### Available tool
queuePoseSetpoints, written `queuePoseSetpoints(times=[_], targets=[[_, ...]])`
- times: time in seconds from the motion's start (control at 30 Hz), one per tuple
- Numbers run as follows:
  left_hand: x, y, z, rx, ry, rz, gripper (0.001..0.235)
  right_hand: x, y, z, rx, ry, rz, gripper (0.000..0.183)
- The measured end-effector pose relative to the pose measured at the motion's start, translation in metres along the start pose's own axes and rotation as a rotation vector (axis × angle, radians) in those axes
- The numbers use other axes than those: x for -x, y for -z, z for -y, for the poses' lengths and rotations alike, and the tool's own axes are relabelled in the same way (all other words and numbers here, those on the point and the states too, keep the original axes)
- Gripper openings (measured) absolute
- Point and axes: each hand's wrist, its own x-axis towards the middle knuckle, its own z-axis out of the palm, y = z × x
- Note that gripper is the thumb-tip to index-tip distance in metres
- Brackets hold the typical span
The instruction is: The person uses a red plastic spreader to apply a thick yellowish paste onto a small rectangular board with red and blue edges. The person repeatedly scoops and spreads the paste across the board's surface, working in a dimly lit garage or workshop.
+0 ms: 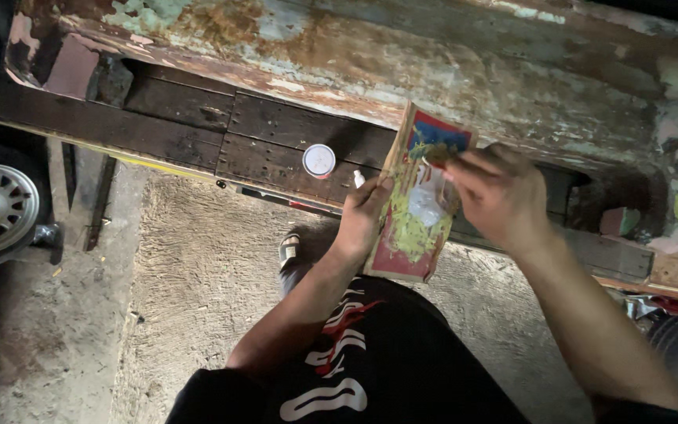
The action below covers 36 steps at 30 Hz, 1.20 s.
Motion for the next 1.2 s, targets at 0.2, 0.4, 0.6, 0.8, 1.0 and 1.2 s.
queuePoseSetpoints(times=[0.2, 0.4, 0.6, 0.8, 1.0, 1.2], targets=[[-0.003, -0.008, 0.004, -0.072, -0.095, -0.012, 0.033, 0.023, -0.010, 0.009, -0.024, 0.159, -0.052, 0.011], [0.002, -0.008, 0.005, -0.311, -0.091, -0.119, 0.027, 0.030, -0.007, -0.008, -0.271, 0.030, -0.022, 0.002], [0.009, -0.008, -0.009, -0.330, -0.130, -0.095, 0.026, 0.021, 0.007, -0.023, -0.123, -0.082, -0.101, 0.012], [0.008, -0.013, -0.015, -0.235, -0.133, -0.091, 0.023, 0.022, -0.004, 0.004, -0.196, -0.025, -0.094, 0.010], [-0.001, -0.006, -0.014, -0.138, 0.026, -0.149, 0.022, 0.016, -0.007, 0.006, -0.723, -0.419, -0.002, 0.013], [-0.015, -0.003, -0.016, -0.174, -0.008, -0.075, 0.019, -0.010, -0.008, 0.005, -0.056, -0.061, -0.173, 0.013]])
